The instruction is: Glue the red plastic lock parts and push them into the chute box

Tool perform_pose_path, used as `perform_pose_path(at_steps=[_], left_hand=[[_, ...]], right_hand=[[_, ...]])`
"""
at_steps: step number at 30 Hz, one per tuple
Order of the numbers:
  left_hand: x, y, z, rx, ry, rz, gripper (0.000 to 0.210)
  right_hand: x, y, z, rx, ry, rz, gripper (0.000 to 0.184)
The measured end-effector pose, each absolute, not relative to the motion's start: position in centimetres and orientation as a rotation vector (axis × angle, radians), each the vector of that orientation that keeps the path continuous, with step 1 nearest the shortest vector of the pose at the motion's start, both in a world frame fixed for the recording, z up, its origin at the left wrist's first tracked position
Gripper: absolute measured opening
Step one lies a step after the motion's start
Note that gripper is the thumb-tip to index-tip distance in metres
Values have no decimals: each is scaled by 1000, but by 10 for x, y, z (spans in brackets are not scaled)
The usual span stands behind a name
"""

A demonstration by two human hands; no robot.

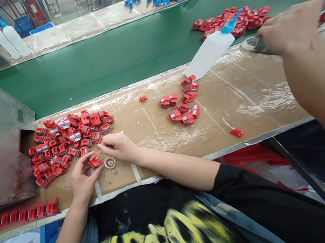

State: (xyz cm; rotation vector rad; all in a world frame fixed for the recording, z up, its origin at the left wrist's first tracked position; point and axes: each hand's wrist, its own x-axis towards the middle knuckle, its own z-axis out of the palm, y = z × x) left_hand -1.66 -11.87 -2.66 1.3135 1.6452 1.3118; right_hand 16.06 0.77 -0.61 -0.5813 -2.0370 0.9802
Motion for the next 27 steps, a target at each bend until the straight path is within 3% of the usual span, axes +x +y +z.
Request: perform_pose_path(at_steps=[13, 19, 24, 27], left_hand=[[-17, -118, -27, 1405, 1675, 1302, 52], [-16, -116, -26, 1356, 1686, 1470, 54], [-18, -114, -23, 1257, 1680, 1588, 58], [-18, -114, -22, 1215, 1685, 1615, 60]], right_hand=[[163, 5, -3, -549, -2005, 1055, 40], [178, 11, -2, -597, -2057, 981, 41], [189, 10, 5, -538, -2525, 766, 44], [206, 33, 12, -824, -2612, 577, 49]])
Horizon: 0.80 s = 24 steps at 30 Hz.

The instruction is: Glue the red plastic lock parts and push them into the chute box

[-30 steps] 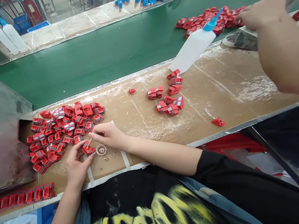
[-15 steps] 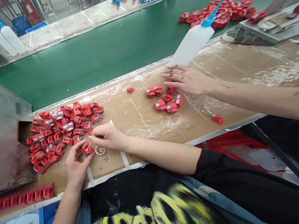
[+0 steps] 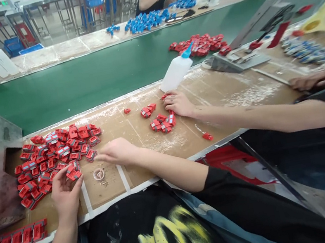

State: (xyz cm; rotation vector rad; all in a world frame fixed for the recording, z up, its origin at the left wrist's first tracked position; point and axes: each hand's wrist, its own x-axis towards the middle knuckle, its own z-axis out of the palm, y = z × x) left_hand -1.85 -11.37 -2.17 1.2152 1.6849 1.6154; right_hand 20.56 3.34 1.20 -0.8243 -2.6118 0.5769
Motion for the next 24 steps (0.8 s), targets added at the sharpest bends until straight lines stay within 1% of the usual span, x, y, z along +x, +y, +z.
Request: perform_pose_path(at_steps=[1, 4, 5, 7, 11, 14, 16, 19, 22, 24], left_hand=[[-18, -114, -22, 1198, 1681, 1623, 62], [-18, -114, -22, 1147, 1630, 1646, 65], [-18, -115, -22, 1141, 1608, 1654, 64], [-19, -115, -23, 1156, 1573, 1681, 60], [-22, -118, -24, 1205, 1511, 1741, 57], [-23, -123, -23, 1200, 1512, 1706, 62], [-23, -126, -19, 1203, 1552, 1638, 65], [-21, -132, -8, 1216, 1589, 1530, 63], [-19, -137, 6, 1212, 1510, 1461, 64], [-18, -139, 15, 1209, 1462, 1430, 64]], right_hand=[[215, 47, 14, -980, -2582, 474, 47], [250, 93, 18, -1418, -2465, 138, 27], [261, 108, 18, -1499, -2459, 79, 23], [279, 133, 17, -1550, -2501, 75, 24], [289, 156, 12, -1469, -2575, 186, 22], [272, 149, 15, -1324, -2508, 307, 26], [252, 130, 22, -1125, -2367, 529, 32], [213, 78, 40, -692, -2145, 875, 27], [177, 23, 54, -275, -2038, 952, 21], [161, 0, 58, -86, -2008, 956, 19]])
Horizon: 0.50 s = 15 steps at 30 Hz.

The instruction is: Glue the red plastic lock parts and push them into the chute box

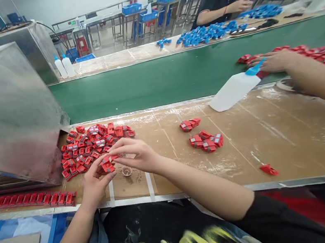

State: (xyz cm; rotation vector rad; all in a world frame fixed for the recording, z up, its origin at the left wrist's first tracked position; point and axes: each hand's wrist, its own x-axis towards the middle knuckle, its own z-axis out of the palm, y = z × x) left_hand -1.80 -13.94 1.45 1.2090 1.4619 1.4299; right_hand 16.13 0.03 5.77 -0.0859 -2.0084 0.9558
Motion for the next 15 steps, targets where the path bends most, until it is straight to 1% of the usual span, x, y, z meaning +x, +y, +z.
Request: perform_pose_path(at_steps=[4, 8, 15], left_hand=[[-15, -144, 26, 1145, 1430, 1412, 66], [-13, -147, 31, 1042, 1386, 1432, 70], [-11, -154, 44, 930, 1302, 1382, 74]], right_hand=[[148, -12, 52, 61, -2018, 971, 16], [148, -11, 49, 136, -2055, 868, 16], [160, -20, 50, 219, -2184, 471, 36]])
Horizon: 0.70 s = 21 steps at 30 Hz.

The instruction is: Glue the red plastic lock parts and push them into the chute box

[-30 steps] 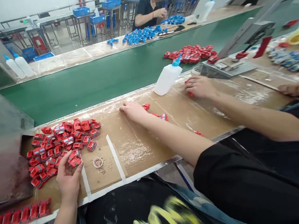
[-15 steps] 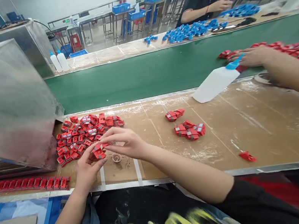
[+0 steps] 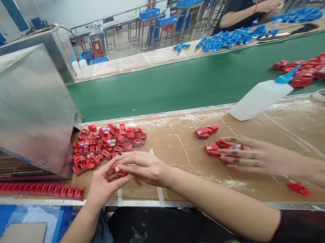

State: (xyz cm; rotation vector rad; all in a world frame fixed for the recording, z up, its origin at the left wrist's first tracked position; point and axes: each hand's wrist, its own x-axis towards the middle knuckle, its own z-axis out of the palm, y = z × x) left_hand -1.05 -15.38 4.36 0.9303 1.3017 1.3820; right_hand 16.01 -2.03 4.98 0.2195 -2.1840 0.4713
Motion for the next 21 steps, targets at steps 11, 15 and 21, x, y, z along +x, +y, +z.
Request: perform_pose_path(at_steps=[11, 15, 21], left_hand=[[-3, -137, 46, 803, 1264, 1337, 66], [2, -130, 53, 1005, 1367, 1346, 60], [17, -119, 51, 1314, 1474, 1351, 53]], right_hand=[[174, -28, 62, 39, -2105, 859, 31], [192, -20, 70, 88, -2219, 1084, 66], [196, -16, 60, -129, -2152, 1371, 69]])
